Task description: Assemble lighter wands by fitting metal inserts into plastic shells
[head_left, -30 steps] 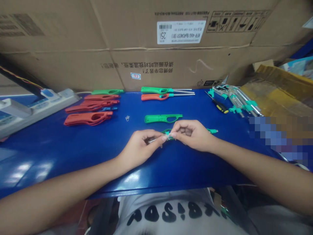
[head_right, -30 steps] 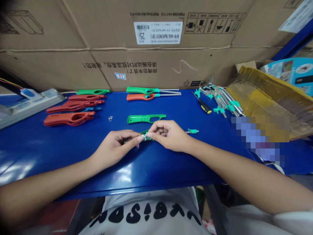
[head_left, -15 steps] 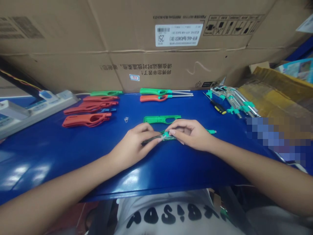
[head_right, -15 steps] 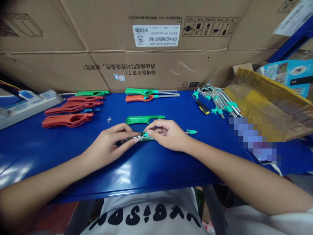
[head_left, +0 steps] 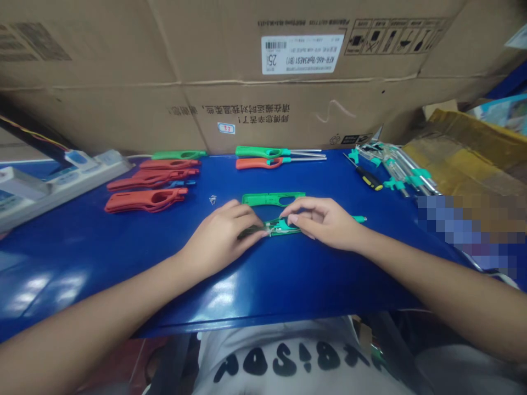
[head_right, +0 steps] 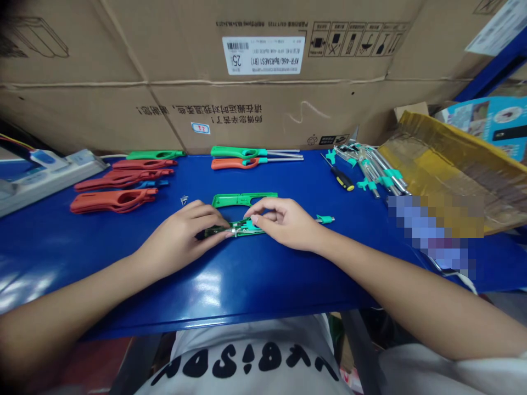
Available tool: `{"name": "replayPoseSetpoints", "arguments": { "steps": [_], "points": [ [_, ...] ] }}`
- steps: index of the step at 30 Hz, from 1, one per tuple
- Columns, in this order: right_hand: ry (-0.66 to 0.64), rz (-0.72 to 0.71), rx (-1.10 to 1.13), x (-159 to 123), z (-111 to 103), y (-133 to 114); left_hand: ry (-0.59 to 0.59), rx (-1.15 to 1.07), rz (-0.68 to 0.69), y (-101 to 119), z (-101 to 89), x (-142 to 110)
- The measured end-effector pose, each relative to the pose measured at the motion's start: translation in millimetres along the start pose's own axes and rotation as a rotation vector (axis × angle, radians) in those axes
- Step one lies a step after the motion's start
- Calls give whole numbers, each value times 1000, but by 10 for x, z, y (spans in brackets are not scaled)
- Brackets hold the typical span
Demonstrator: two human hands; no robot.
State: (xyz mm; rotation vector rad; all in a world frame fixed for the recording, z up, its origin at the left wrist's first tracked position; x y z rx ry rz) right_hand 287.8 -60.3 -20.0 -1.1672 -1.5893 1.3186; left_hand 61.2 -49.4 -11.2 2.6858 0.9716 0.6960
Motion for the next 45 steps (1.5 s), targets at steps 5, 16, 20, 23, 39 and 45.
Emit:
{"name": "replayPoseSetpoints", "arguments": {
  "steps": [5,16,20,23,39,45],
  "points": [
    [2,7,0,-1,-5,5,-48,-41,-63,17,-56,-16],
    [-4,-31,-44,-10,-7,-8,-92,-251,-211,-60,-105,33],
    [61,-251,-250,-40,-13,-33,-74,-237,-201,-49,-118,29],
    [93,-524,-506,-78,-9,-73,-78,-204,-198,-38,-142,18],
    [-220,-721,-1117,-170,55,-59,-145,-99,-114,-60,-158,10],
    [-191,-714,-1281,-233,161,-73,-182,-9,-107,-26,-154,6]
  ]
}}
Point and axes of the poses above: each hand's wrist, its own x-axis towards the middle knuckle, its own z-axis out of the palm, y = z × x, the point moved 2 cm from there along x, towards the middle knuckle, and after that the axes turned 6 degrees about y, right-handed, at the moved point
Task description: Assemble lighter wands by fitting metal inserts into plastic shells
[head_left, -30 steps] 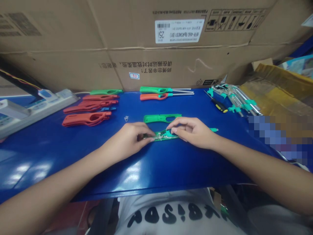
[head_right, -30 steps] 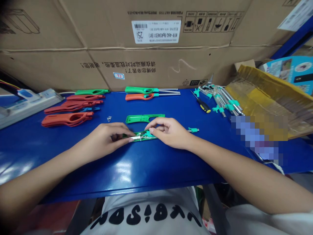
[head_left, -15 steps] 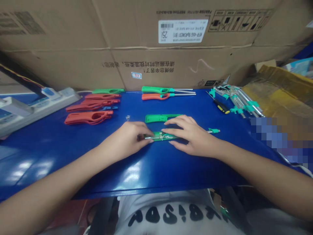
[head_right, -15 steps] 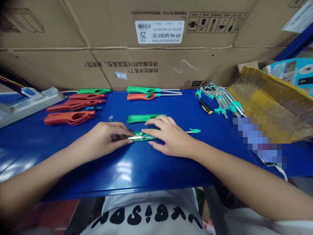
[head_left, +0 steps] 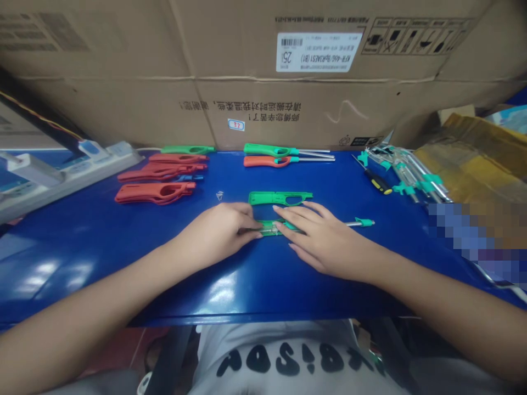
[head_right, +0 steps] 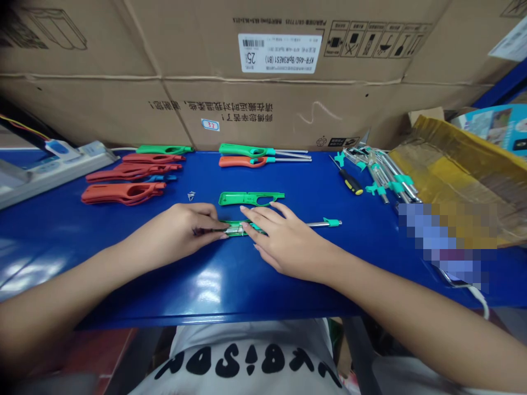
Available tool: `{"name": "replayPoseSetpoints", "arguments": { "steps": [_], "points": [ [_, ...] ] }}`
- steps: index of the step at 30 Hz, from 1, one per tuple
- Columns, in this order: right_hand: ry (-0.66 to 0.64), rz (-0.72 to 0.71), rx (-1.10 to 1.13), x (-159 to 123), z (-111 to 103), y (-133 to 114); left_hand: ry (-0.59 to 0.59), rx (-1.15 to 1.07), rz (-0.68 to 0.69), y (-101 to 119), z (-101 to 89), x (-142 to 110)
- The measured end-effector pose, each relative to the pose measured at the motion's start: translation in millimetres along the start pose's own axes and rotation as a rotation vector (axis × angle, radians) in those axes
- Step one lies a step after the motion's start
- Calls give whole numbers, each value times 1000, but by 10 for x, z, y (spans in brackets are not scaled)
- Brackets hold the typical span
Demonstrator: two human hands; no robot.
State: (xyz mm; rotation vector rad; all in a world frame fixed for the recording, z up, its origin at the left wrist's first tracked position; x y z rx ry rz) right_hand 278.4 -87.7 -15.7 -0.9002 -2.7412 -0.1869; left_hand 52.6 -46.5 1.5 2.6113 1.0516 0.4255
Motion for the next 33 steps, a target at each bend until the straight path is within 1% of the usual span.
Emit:
{"name": "replayPoseSetpoints", "arguments": {
  "steps": [2,4,6,8,10,13,17,21,24,27,30,33],
  "points": [
    [25,-5,-5,-1,-5,2,1,15,8,11,-2,1],
    [90,9,35,-7,-29,37,6,9,17,22,-4,3],
    [171,70,94,-15,-65,99,20,-19,25,31,-5,5],
    [212,148,150,-20,-89,162,43,-50,32,38,-5,4],
    [204,201,193,-18,-89,209,59,-62,39,41,-2,1],
    [158,253,276,-7,-47,251,62,-51,37,38,8,-3],
    [149,342,454,4,-1,308,61,-53,44,26,19,-6],
    [112,320,573,8,-19,362,46,-12,30,8,16,-17],
    [80,303,568,7,-26,387,84,117,42,26,-10,-25],
    [76,303,492,1,-18,392,126,210,150,92,-20,-33],
    [79,286,433,-15,-24,389,88,197,276,157,31,-48],
    [78,256,443,-31,-50,388,49,214,316,172,114,-60]
  ]
}}
Point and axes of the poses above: each hand's wrist, its own x-axis towards the middle knuckle, its own z-axis out of the palm, y = z × x, the point moved 2 cm from there along x, towards the middle knuckle, and after that the axes turned 6 degrees about y, right-handed, at the moved point
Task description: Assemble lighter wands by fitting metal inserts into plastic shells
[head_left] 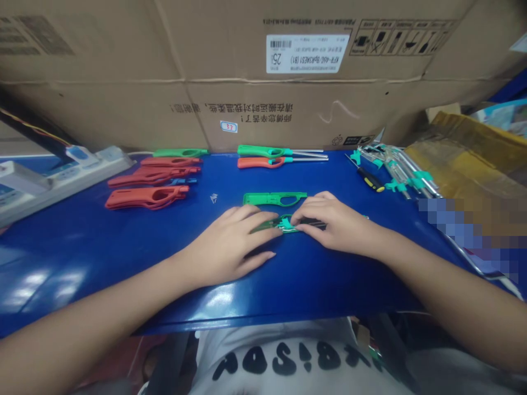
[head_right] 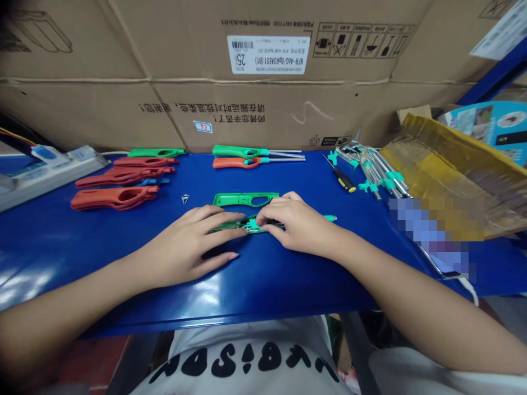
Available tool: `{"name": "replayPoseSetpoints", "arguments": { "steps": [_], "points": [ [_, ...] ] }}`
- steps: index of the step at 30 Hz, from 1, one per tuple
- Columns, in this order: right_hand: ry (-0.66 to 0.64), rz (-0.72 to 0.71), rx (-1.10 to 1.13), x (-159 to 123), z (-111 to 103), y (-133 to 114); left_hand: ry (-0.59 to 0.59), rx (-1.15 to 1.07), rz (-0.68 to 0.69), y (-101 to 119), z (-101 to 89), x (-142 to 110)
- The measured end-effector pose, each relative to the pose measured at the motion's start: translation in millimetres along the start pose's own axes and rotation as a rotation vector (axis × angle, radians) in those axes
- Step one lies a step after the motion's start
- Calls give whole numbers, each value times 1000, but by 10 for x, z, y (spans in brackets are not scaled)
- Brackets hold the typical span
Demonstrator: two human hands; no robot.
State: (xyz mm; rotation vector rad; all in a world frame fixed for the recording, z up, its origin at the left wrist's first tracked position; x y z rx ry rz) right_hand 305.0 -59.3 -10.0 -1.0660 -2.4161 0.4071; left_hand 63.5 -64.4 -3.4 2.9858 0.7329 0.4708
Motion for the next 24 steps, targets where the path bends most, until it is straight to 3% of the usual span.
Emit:
{"name": "replayPoseSetpoints", "arguments": {
  "steps": [5,9,12,16,21,24],
  "points": [
    [-26,-21,29,8,-19,-17,-23,-30,-6,-4,73,4],
    [74,-19,40,32,-10,19,-18,-74,-34,-9,77,6],
    [167,97,-65,36,6,151,-17,-113,-48,-13,81,3],
    [158,288,-116,20,10,355,-20,-144,-52,-22,88,4],
    [163,283,-120,32,-57,371,-16,-147,-48,-21,93,9],
    [240,294,-50,48,-91,300,61,-183,-46,-43,71,15]
  ]
}}
Point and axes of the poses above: each hand's wrist, its own x-axis towards the middle knuckle, its own z-axis out of the palm, y = z × x, the point moved 2 cm from there along x, towards the middle knuckle, and after that the axes turned 6 degrees about y, right-handed, at the moved point
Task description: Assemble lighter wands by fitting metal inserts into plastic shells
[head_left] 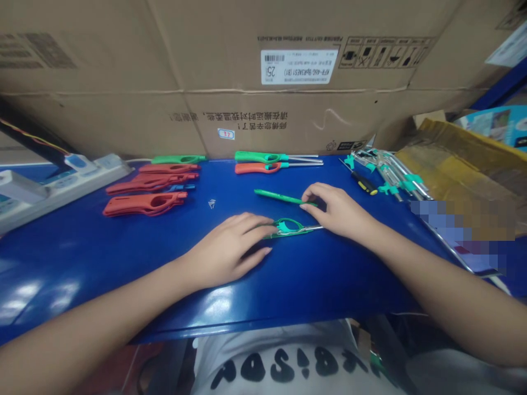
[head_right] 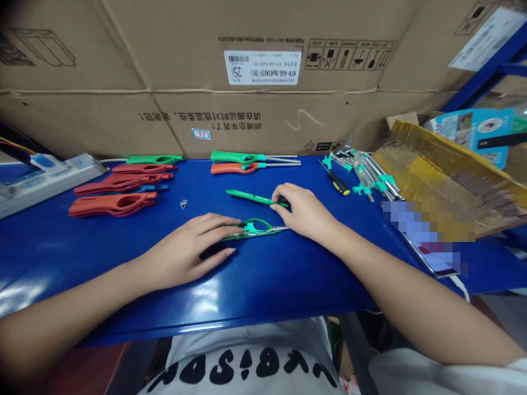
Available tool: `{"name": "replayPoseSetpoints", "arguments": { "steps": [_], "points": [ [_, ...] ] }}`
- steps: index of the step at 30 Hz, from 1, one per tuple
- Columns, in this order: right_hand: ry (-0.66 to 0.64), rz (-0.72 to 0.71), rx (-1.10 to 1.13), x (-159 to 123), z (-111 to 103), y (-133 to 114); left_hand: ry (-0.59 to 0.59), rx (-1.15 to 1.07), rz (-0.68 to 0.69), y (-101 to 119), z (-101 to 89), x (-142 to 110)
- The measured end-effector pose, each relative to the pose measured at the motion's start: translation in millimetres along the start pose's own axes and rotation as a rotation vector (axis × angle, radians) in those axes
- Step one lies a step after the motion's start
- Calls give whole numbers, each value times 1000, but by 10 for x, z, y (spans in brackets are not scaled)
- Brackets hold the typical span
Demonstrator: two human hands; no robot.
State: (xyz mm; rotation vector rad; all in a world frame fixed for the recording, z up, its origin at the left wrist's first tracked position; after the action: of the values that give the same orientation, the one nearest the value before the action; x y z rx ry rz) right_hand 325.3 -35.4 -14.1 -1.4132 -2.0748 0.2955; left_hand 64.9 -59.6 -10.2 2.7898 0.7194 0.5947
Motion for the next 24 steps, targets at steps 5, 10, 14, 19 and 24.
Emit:
{"name": "replayPoseSetpoints", "arguments": {
  "steps": [5,10,14,19,24],
  "points": [
    [19,249,517,-19,5,-127,263,119,9,-88,-147,5],
    [-139,411,840,-63,38,-254,275,207,33,-140,-240,-8],
    [-120,229,664,-90,22,-291,231,176,40,-138,-234,-12],
    [-131,-98,263,-98,26,-276,137,106,23,-132,-235,-9],
    [-166,-223,155,-106,68,-262,65,125,-20,-152,-192,-22]
  ]
}}
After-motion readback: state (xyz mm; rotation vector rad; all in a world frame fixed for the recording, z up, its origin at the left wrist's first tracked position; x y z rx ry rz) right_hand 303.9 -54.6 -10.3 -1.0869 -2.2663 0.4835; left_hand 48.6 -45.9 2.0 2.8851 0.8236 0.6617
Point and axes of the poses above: each hand's wrist, its own x-axis towards the middle knuckle, its own z-axis out of the palm, y = z × x, the point moved 2 cm from there along x, towards the middle knuckle, and after that the axes turned 6 degrees about y, right-handed, at the moved point
